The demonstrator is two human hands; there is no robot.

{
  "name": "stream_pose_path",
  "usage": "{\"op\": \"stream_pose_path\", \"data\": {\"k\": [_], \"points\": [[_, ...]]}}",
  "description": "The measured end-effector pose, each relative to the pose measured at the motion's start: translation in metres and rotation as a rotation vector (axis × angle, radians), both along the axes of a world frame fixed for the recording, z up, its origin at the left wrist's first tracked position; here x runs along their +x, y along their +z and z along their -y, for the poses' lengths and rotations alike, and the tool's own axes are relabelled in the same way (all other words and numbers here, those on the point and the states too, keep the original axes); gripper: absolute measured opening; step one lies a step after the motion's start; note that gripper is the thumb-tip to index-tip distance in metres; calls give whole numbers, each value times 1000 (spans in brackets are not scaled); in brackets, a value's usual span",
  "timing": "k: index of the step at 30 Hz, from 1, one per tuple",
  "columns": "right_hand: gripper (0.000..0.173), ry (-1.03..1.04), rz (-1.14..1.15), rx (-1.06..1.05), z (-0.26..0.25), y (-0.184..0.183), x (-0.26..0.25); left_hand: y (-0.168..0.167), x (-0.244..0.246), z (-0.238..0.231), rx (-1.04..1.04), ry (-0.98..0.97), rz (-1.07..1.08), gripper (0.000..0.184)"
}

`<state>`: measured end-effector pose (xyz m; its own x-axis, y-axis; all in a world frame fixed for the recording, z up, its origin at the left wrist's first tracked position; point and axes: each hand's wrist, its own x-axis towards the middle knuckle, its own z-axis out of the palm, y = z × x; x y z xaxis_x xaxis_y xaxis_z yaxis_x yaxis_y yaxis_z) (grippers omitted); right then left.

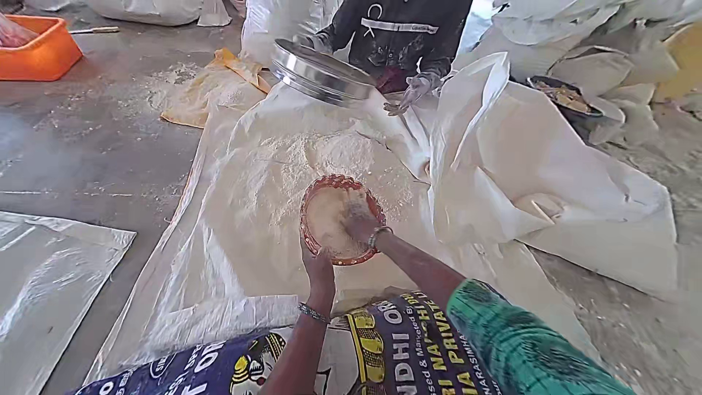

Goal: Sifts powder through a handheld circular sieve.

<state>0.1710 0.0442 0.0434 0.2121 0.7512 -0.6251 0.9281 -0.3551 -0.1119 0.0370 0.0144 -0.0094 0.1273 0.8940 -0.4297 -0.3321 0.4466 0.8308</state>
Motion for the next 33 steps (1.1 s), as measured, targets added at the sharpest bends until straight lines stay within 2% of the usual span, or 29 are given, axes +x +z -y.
{"op": "stream_pose_path", "data": {"k": [2,3,4,6,7,9,12,14,18,21,23,26,27,29,31,33], "points": [[50,-29,-132,-9,-17,-3,-20,-3,0,2,11,-2,26,77],[53,-30,-192,51,-22,-6,-29,-4,-3,2,17,-3,40,77],[56,19,-264,135,-20,-9,-36,-5,-6,1,19,-3,44,77],[62,282,-385,274,-11,-24,-39,-6,-12,-6,-11,18,50,78],[61,354,-430,263,-5,-23,-36,-7,-13,-10,-26,24,42,77],[42,451,-419,135,15,-7,-22,-7,-14,-14,-27,9,-8,76],[34,535,-214,-85,30,18,14,-1,-13,-20,14,-36,-50,77],[30,524,-56,-78,31,25,37,-2,-11,-21,14,-79,-73,78],[40,468,1,221,1,18,47,0,-6,-13,-29,-150,-41,76],[35,363,109,174,-23,8,37,1,-6,-8,-126,-133,-13,75],[37,237,144,45,-24,0,41,0,-7,-12,-192,-92,-15,76],[43,159,50,-160,-1,8,29,-3,-6,-19,-299,-66,9,75],[43,140,-48,-152,9,10,22,-5,-3,-18,-336,-72,21,76],[40,121,-248,-4,25,9,18,-9,2,-14,-358,-104,43,77],[37,176,-286,68,27,23,20,-6,-1,-12,-298,-128,34,74],[32,299,-212,-71,30,40,31,-2,-6,-12,-176,-134,-11,70]]}}
